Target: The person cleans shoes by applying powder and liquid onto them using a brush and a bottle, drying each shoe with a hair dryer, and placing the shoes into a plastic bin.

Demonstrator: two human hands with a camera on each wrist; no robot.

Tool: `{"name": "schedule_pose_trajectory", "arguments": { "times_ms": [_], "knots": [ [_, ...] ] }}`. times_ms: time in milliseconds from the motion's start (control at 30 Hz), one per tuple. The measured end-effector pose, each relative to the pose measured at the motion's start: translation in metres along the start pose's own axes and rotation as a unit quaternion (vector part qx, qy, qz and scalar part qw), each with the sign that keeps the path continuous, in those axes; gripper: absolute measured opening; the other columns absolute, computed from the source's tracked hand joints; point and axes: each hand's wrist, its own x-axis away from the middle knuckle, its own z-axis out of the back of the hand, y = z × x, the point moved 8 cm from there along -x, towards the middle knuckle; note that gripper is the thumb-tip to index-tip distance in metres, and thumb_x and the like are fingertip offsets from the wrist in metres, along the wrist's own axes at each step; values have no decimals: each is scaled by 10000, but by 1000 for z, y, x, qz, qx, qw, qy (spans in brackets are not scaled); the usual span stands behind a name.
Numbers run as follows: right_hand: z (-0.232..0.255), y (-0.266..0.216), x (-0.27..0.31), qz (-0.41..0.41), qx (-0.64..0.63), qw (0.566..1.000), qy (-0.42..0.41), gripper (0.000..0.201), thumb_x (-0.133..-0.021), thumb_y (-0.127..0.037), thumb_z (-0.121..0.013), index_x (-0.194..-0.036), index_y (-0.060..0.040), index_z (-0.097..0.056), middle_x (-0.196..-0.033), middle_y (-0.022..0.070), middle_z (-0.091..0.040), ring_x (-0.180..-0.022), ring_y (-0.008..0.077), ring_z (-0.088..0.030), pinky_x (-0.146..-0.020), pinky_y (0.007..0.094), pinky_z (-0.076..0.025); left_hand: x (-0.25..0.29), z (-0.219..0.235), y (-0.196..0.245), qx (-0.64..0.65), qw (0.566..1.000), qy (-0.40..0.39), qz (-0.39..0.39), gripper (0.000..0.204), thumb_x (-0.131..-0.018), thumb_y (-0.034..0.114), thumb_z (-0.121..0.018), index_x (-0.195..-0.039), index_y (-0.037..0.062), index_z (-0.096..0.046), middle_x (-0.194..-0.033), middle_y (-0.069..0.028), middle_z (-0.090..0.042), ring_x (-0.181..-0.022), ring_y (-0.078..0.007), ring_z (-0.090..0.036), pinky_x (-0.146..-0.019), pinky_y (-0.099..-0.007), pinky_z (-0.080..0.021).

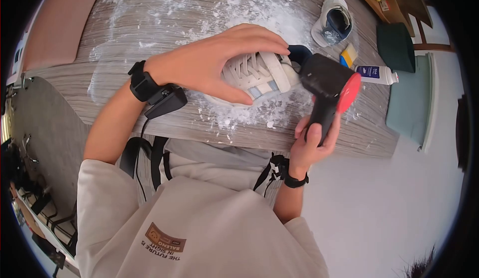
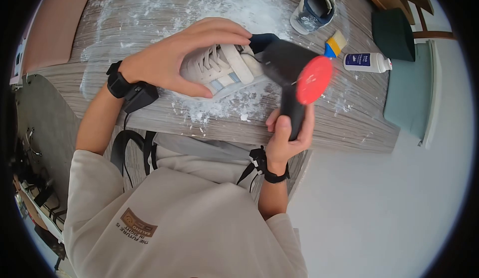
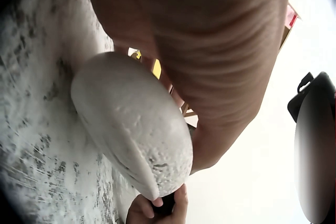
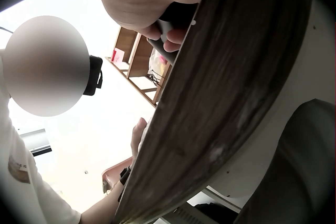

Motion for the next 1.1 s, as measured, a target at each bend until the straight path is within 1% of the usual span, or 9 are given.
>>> {"name": "schedule_pose_trajectory", "arguments": {
  "times_ms": [33,200,333,500,600,733,833,933,1100],
  "knots": [
    [-1,-2,3,0,-12,1000,-16,633,-900,-203,-726,-1410,109,-517,-1137,257,-706,-688,177,-649,-556,279,-504,-1,-1,0,-3,1000,-1,-5,847,-701,181,-855,-1477,83,-530,-1528,-130,-485,-1430,-332,-425,-1199,-463,-322],
    [1,1,18,93,142,977,-132,530,-815,-171,-750,-1225,139,-620,-931,188,-732,-780,210,-690,-732,312,-534,-3,-3,1,-16,1000,-16,-11,832,-704,175,-843,-1471,76,-537,-1521,-136,-489,-1422,-334,-432,-1193,-480,-329],
    [1,-3,17,161,177,964,-117,607,-911,-251,-720,-1321,155,-530,-889,170,-690,-622,143,-604,-558,261,-477,-4,-2,4,-31,999,-12,-19,744,-754,177,-804,-1448,66,-561,-1483,-140,-530,-1392,-336,-464,-1184,-485,-337],
    [2,-6,13,71,88,994,-12,622,-925,-278,-731,-1344,136,-530,-859,150,-670,-627,157,-599,-554,263,-469,-2,12,-5,-52,998,22,-9,581,-836,172,-774,-1387,69,-620,-1412,-132,-598,-1341,-332,-519,-1171,-486,-356],
    [-7,-8,10,90,133,982,-104,604,-925,-263,-727,-1355,115,-536,-869,148,-683,-635,162,-612,-566,275,-487,0,21,-8,-72,996,42,17,508,-868,147,-769,-1356,75,-645,-1391,-115,-620,-1329,-309,-536,-1157,-460,-388],
    [-32,-31,14,186,151,945,-224,456,-690,-73,-769,-1102,108,-700,-977,230,-748,-877,320,-749,-813,360,-577,2,21,-17,-56,996,58,48,483,-879,104,-764,-1349,79,-652,-1388,-100,-628,-1312,-281,-558,-1137,-415,-422],
    [-18,-20,18,150,181,950,-206,451,-750,-75,-761,-1150,116,-677,-957,222,-745,-808,274,-742,-756,346,-580,2,22,-15,-55,995,59,52,463,-895,94,-753,-1345,77,-651,-1390,-90,-628,-1304,-260,-566,-1130,-399,-430],
    [-3,0,16,46,65,989,-122,466,-837,-97,-740,-1231,127,-632,-934,208,-739,-729,219,-719,-674,322,-570,3,25,-18,-37,995,69,66,428,-917,111,-741,-1334,75,-654,-1381,-74,-635,-1291,-232,-574,-1124,-390,-431],
    [-2,-7,15,89,54,991,-82,512,-936,-201,-716,-1299,134,-582,-954,215,-724,-690,193,-695,-589,291,-539,6,24,-30,-13,990,75,119,394,-942,132,-720,-1325,72,-651,-1354,-46,-648,-1258,-190,-580,-1104,-359,-430]
  ]
}}
